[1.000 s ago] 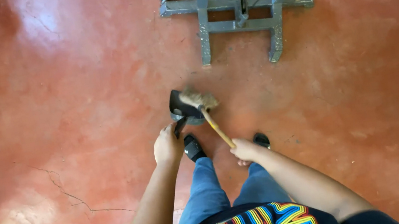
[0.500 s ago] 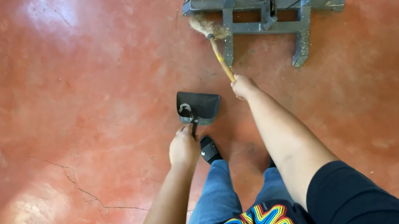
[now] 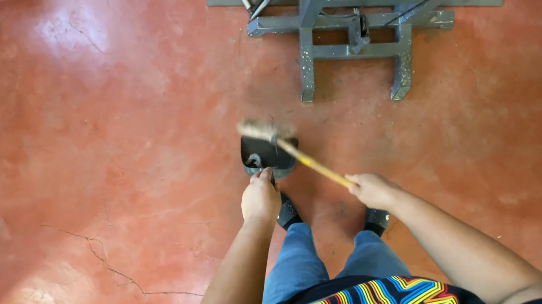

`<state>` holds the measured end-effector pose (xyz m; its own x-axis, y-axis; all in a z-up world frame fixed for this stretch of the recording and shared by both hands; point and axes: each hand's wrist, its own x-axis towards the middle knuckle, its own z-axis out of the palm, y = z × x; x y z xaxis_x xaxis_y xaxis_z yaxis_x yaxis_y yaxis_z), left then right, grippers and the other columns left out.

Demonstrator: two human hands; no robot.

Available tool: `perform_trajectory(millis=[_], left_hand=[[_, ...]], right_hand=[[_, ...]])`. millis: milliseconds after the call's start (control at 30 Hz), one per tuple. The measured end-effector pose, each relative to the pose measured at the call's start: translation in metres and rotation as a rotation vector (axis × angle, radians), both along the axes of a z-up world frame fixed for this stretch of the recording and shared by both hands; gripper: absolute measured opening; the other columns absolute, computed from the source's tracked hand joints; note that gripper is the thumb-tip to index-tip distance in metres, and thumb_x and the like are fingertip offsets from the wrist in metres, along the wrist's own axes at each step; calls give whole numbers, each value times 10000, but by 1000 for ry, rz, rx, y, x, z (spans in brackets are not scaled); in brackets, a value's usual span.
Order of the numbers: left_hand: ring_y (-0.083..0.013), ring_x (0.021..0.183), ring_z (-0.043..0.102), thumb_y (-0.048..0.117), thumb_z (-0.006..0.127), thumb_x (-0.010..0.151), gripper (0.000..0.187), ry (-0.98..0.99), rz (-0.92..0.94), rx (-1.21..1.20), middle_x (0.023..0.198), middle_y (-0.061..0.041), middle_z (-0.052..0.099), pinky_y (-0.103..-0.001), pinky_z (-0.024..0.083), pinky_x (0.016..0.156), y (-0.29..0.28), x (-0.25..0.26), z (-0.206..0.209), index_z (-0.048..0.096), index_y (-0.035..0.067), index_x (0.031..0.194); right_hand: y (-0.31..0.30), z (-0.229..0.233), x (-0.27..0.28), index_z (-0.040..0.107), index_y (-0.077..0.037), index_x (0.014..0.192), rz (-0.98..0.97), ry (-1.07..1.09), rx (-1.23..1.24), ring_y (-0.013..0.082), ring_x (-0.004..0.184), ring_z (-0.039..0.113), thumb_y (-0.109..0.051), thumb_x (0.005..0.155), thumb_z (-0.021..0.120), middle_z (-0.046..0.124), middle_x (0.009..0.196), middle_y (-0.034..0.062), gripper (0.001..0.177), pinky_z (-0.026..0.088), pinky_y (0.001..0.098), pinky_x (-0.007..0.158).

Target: Sweeping the floor with a broom and collecting the dust into a handheld dustpan.

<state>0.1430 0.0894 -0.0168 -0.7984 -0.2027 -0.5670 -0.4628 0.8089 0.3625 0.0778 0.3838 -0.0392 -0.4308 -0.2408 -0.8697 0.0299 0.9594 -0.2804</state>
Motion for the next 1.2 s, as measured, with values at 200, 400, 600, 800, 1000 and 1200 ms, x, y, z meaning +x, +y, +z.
perform_trajectory(millis=[200, 400, 600, 800, 1000, 1200], left_hand=[[-412, 1051, 724, 241, 681, 924, 550, -11, 13, 23, 1398, -175, 562, -499, 636, 884, 5, 2, -3, 534, 150, 1447], [-421, 1051, 723, 266, 687, 914, 525, 20, 31, 21, 1374, -168, 589, -508, 626, 887, 2, 15, -6, 560, 156, 1412], [-424, 1052, 724, 207, 659, 960, 496, 14, 13, 32, 1374, -213, 577, -503, 633, 881, 2, 15, 6, 549, 102, 1432], [-407, 1084, 716, 216, 612, 996, 500, -37, -12, 44, 1421, -212, 537, -501, 625, 897, 6, 16, 14, 510, 99, 1471], [-401, 1032, 735, 195, 690, 927, 472, 55, 8, -16, 1327, -176, 615, -482, 632, 875, 10, 25, 10, 602, 133, 1386], [-404, 1062, 723, 245, 672, 924, 452, 124, -2, -6, 1321, -143, 646, -508, 619, 905, 26, 46, 15, 625, 172, 1367]], right_hand=[[-18, -155, -31, 470, -221, 1542, -352, 87, -10, 283, 851, 772, -363, 1002, 516, 719, 1224, 167, 561, 669, 353, 547], [-38, -144, 46, 688, -130, 1277, -279, -59, 106, 330, 548, 731, -519, 1011, 472, 749, 792, 170, 518, 590, 423, 393], [-3, -57, 33, 591, -224, 1445, -229, -1, 7, 197, 573, 738, -337, 980, 588, 778, 876, 77, 478, 630, 278, 477], [10, -169, -15, 501, -270, 1479, -827, -347, 44, 130, 1159, 650, -571, 1015, 526, 621, 1379, -59, 553, 551, 357, 924], [-13, -144, 70, 595, -239, 1377, -140, -86, 44, 266, 534, 728, -456, 1000, 486, 740, 703, 122, 448, 614, 349, 391], [39, -8, 81, 514, -340, 1500, -78, -49, 21, 155, 706, 771, -410, 1014, 475, 759, 1142, 50, 492, 649, 304, 586]])
